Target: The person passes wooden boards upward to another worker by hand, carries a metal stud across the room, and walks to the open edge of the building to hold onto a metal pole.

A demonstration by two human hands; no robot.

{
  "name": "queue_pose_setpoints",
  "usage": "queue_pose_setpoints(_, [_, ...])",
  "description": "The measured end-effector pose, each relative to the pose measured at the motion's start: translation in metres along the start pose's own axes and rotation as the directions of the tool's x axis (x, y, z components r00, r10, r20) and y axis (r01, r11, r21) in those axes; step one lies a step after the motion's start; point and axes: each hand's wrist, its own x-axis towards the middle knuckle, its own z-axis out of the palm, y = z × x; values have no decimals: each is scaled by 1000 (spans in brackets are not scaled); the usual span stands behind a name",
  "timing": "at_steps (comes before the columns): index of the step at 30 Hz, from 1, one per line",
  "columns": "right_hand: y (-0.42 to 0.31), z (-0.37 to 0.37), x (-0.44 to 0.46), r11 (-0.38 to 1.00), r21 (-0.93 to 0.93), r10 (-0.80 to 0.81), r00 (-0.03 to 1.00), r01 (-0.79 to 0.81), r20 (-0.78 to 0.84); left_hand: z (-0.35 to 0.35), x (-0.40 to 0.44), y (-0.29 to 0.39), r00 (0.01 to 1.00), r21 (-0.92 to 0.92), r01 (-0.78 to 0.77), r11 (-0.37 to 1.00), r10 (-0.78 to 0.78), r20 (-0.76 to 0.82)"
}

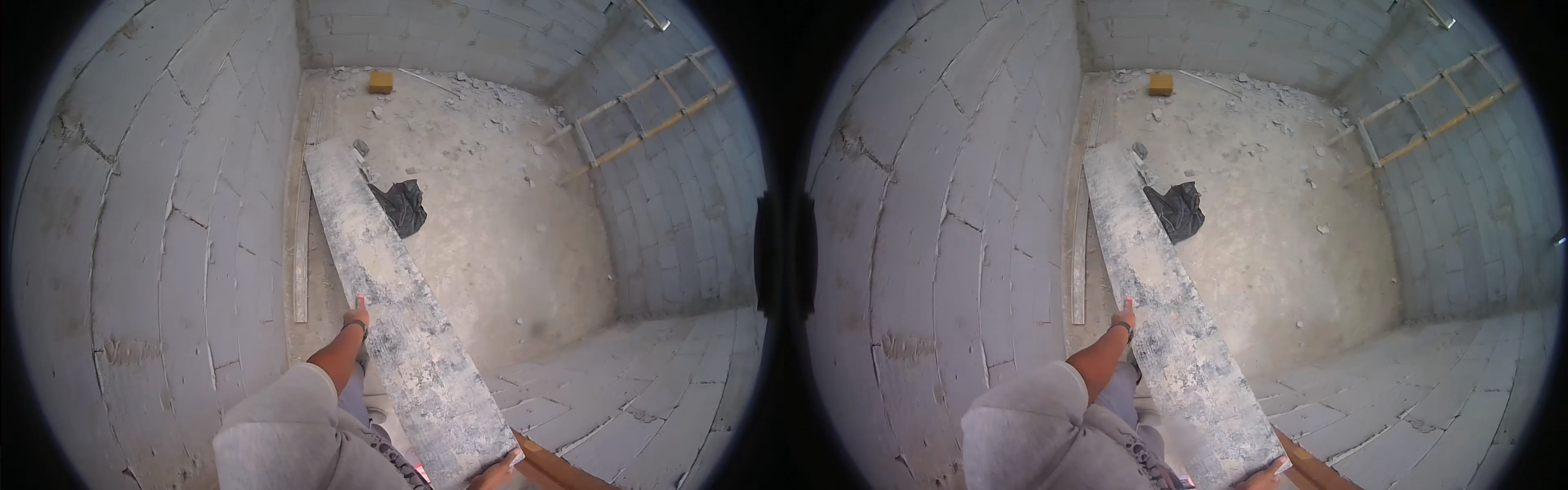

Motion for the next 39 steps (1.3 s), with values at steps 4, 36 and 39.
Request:
queue_pose_setpoints(4, [8,16,16,991,-135,1,1000,-4,-17,13,7,-13,996,32,75,997,-74,-46])
queue_pose_setpoints(36, [277,-196,35,206,-15,-714,140,978,-686,7,-139,-105,554,-529,517,673,209,806])
queue_pose_setpoints(39, [280,-199,6,492,322,-309,508,809,-804,16,-187,-118,477,-535,447,717,315,821])
